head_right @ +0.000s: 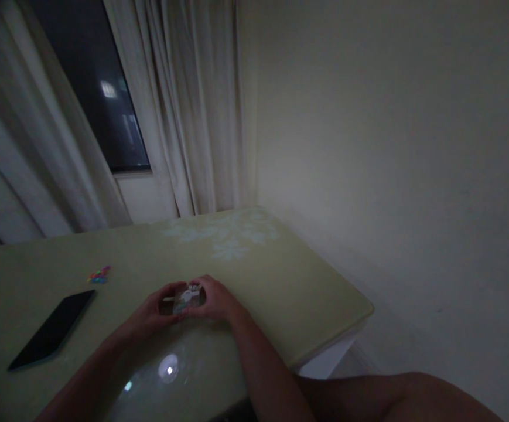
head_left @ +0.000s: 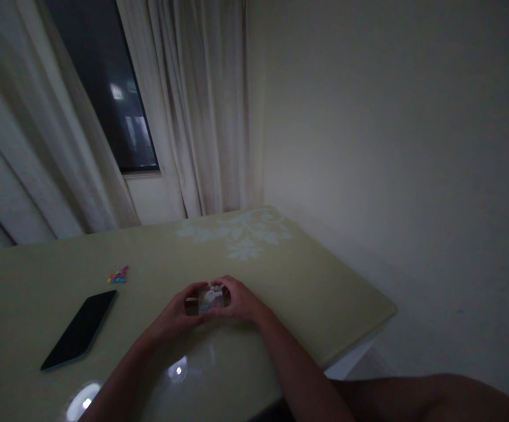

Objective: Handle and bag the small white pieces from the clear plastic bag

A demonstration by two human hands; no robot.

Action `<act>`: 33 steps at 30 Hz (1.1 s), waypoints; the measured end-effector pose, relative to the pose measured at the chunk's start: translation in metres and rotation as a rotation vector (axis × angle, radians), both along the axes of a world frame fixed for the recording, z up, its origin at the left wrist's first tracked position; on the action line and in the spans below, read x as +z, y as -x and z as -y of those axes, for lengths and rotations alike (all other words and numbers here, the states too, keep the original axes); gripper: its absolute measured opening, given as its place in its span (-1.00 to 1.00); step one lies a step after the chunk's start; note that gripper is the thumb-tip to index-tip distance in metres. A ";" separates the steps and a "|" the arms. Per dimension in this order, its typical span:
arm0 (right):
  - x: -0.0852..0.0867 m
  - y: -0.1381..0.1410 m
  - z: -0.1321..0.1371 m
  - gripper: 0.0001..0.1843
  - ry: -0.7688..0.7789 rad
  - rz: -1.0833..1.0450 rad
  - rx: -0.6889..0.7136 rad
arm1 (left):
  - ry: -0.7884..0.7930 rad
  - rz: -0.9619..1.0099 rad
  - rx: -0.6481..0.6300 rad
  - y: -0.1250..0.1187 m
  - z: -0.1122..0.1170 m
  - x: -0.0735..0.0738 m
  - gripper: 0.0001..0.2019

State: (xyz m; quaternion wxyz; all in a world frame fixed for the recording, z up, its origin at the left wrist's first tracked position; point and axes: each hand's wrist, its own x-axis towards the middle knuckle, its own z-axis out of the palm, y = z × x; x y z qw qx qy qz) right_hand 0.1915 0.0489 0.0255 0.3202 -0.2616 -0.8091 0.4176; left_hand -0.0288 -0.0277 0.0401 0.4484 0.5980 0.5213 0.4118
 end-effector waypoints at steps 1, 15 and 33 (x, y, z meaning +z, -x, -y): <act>0.000 0.000 0.000 -0.18 -0.019 0.007 0.000 | 0.006 -0.003 0.010 -0.001 0.001 0.001 -0.22; -0.010 -0.001 -0.007 -0.09 -0.211 0.138 -0.009 | -0.178 -0.330 0.127 -0.001 0.004 -0.001 -0.33; -0.003 -0.005 -0.005 -0.13 -0.138 0.142 0.021 | -0.183 -0.358 0.091 0.005 0.002 -0.011 -0.34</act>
